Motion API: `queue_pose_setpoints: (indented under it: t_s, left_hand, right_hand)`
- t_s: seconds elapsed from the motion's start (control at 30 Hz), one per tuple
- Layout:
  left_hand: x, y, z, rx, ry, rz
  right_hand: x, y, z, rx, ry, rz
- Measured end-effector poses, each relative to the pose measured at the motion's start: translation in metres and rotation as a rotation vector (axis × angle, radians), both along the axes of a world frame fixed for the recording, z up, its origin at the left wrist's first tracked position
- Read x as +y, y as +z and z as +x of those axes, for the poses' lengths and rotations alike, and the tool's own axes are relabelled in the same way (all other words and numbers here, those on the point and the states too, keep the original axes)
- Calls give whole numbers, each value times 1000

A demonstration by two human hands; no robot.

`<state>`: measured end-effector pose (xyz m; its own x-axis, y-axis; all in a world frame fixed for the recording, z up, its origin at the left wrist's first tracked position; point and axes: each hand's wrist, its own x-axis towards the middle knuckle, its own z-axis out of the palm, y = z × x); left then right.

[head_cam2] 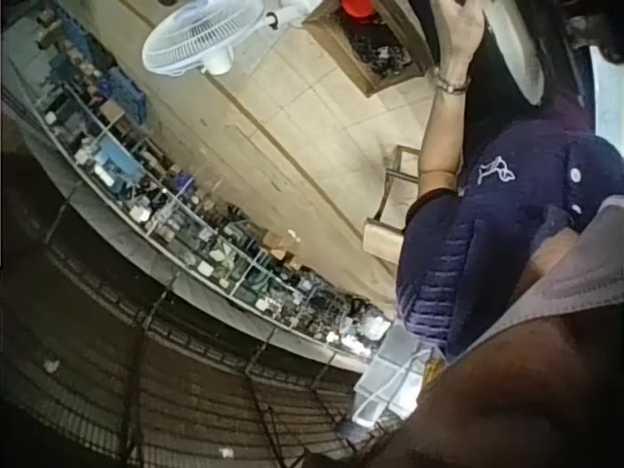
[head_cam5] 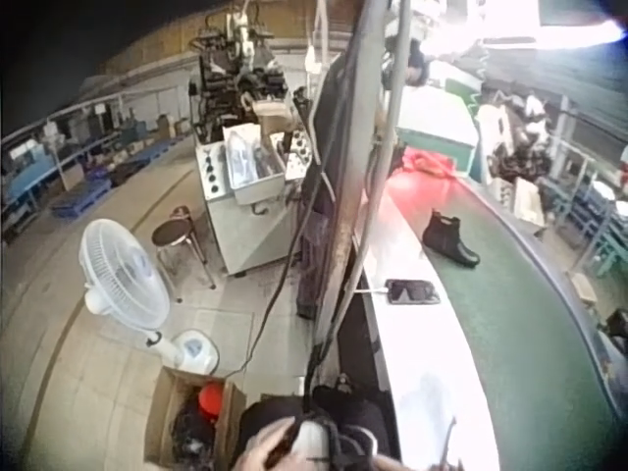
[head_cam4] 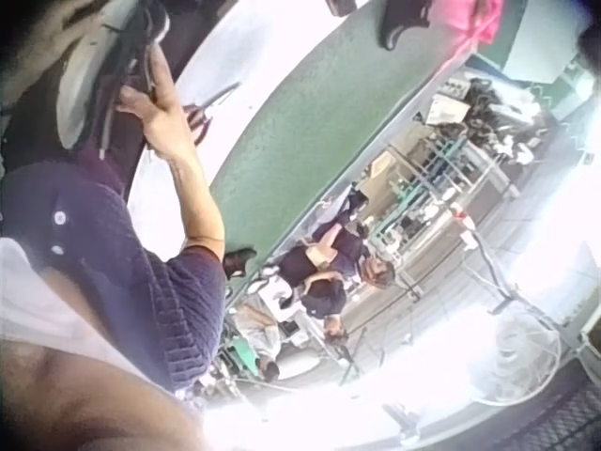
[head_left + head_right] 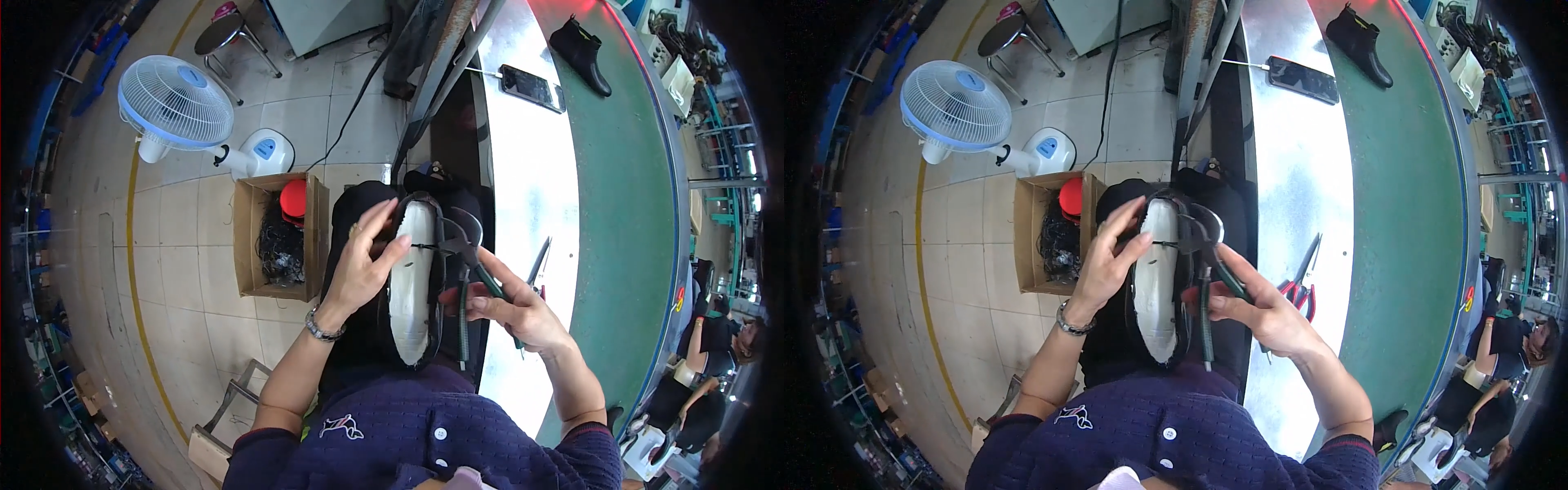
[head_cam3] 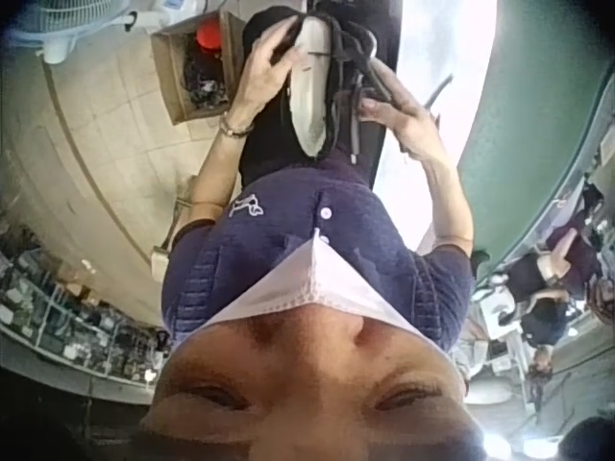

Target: Inspecting, trimming, and cleaning a leather boot during the manufacturing process.

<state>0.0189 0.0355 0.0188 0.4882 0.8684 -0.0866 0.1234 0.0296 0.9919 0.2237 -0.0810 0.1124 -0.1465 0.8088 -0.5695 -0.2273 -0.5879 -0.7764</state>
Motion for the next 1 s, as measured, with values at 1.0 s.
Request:
queue_pose_setpoints:
  t_s: [1.0]
  left_hand:
    - [18, 2, 1, 186, -59, 660]
  right_hand:
    - [21, -5, -23, -602, 313, 104]
